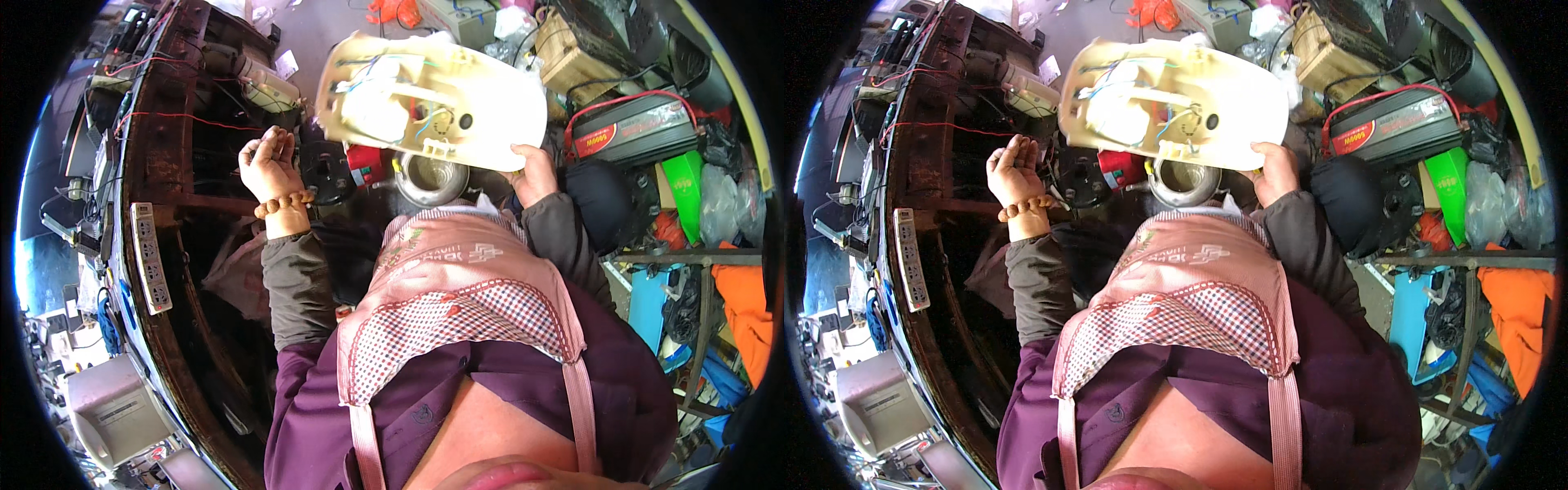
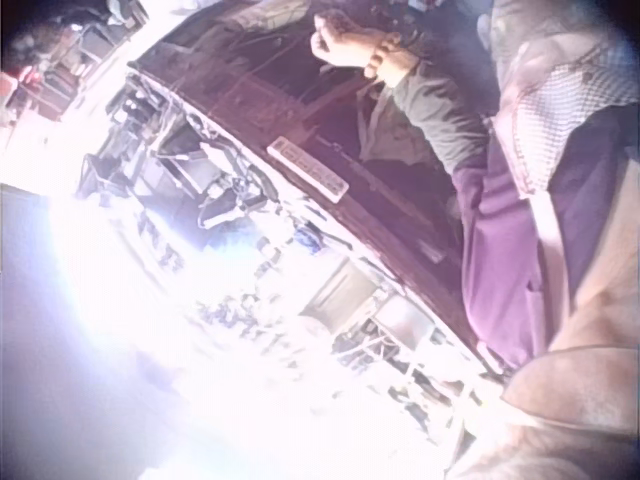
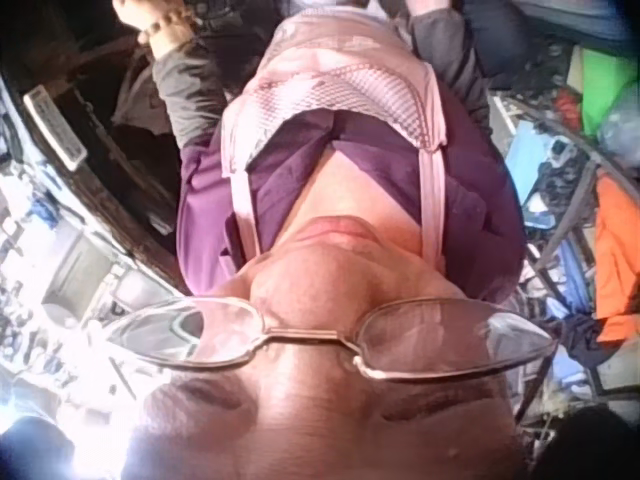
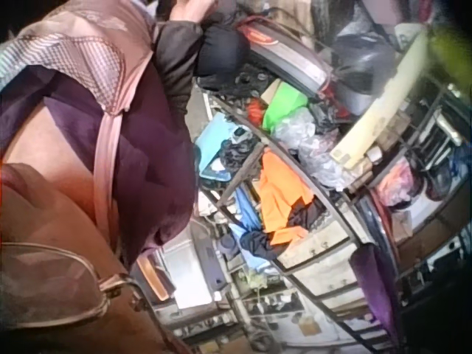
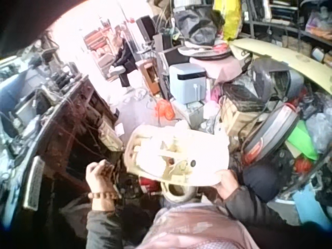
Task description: The person repairs a small red appliance by disassembling its casing, testing internal components with a multimeter, and reassembling the unit. They use pliers and a screwdriver to manipulate wires and secure parts.
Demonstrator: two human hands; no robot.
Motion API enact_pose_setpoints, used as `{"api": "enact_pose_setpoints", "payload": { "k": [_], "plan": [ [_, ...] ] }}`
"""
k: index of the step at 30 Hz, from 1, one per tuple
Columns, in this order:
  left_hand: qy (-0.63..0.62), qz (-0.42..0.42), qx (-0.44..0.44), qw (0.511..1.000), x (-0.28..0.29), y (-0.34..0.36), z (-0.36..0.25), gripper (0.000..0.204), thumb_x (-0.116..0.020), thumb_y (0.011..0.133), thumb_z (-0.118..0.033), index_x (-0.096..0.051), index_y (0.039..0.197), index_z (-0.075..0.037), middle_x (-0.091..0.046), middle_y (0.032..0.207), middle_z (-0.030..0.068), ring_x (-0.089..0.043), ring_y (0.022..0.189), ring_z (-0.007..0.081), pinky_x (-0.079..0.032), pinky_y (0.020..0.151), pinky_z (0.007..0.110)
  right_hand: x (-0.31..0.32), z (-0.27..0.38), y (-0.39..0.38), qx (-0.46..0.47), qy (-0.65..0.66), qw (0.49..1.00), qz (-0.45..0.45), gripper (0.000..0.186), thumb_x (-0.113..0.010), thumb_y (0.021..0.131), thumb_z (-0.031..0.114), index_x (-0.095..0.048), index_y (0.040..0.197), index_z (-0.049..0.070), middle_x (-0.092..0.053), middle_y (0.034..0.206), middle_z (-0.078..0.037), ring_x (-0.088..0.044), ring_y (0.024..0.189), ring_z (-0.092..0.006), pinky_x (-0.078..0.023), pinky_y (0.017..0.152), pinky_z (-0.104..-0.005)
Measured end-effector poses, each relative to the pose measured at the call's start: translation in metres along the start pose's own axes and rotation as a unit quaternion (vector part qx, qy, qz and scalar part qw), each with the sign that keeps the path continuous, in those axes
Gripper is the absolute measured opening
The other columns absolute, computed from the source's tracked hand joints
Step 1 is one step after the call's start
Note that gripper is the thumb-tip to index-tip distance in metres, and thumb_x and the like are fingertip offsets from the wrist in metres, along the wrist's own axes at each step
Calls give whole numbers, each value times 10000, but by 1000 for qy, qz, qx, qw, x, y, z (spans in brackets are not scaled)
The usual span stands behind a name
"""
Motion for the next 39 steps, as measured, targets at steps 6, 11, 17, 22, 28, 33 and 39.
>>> {"api": "enact_pose_setpoints", "payload": {
  "k": [6,11,17,22,28,33,39],
  "plan": [
    [68,35,64,995,-9,1,47,205,-688,886,63,-577,1012,-55,-734,943,141,-737,802,272,-645,781,449,24,30,15,58,97,990,-85,455,-535,928,-2,-537,1383,7,-620,1340,-169,-612,1260,-392,-534,1068,-593],
    [103,5,133,986,13,12,111,300,-692,801,111,-574,1032,-41,-734,909,133,-723,746,239,-635,686,381,34,16,50,74,126,982,-116,501,-511,901,-16,-533,1401,9,-617,1366,-186,-607,1253,-409,-555,1049,-585],
    [116,30,184,976,1,26,147,240,-700,787,145,-619,939,-22,-701,859,128,-688,686,233,-591,633,342,32,-7,127,-12,205,967,-149,417,-444,973,79,-502,1332,-124,-564,1350,-285,-546,1248,-510,-574,1049,-503],
    [109,55,138,983,-6,44,130,205,-675,820,125,-611,916,-44,-695,820,109,-651,611,187,-532,549,300,29,-7,182,8,191,965,-180,441,-399,1019,109,-503,1371,-134,-559,1351,-299,-548,1235,-515,-585,1034,-482],
    [379,153,166,897,9,71,151,188,-806,872,-84,-669,975,-7,-714,788,74,-654,620,134,-539,584,277,42,-4,245,66,252,948,-182,393,-398,1039,110,-557,1324,-109,-621,1291,-247,-602,1185,-418,-603,1012,-475],
    [520,182,109,827,24,87,152,251,-831,857,-198,-690,909,4,-714,748,107,-683,686,167,-545,654,335,35,-11,270,97,262,938,-204,325,-460,997,55,-628,1257,-44,-654,1262,-173,-639,1147,-348,-614,990,-485],
    [554,229,25,800,-9,73,145,179,-807,898,-127,-681,924,-3,-691,794,45,-590,729,105,-505,700,281,32,-32,334,37,351,921,-165,393,-535,1077,294,-597,1338,8,-638,1314,-174,-628,1172,-373,-642,942,-458]
  ]
}}
Point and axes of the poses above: each hand's wrist, its own y-axis towards the middle knuckle, its own x-axis out of the back of the hand, z = x × y, the point moved 9 cm from there along y, towards the middle knuckle
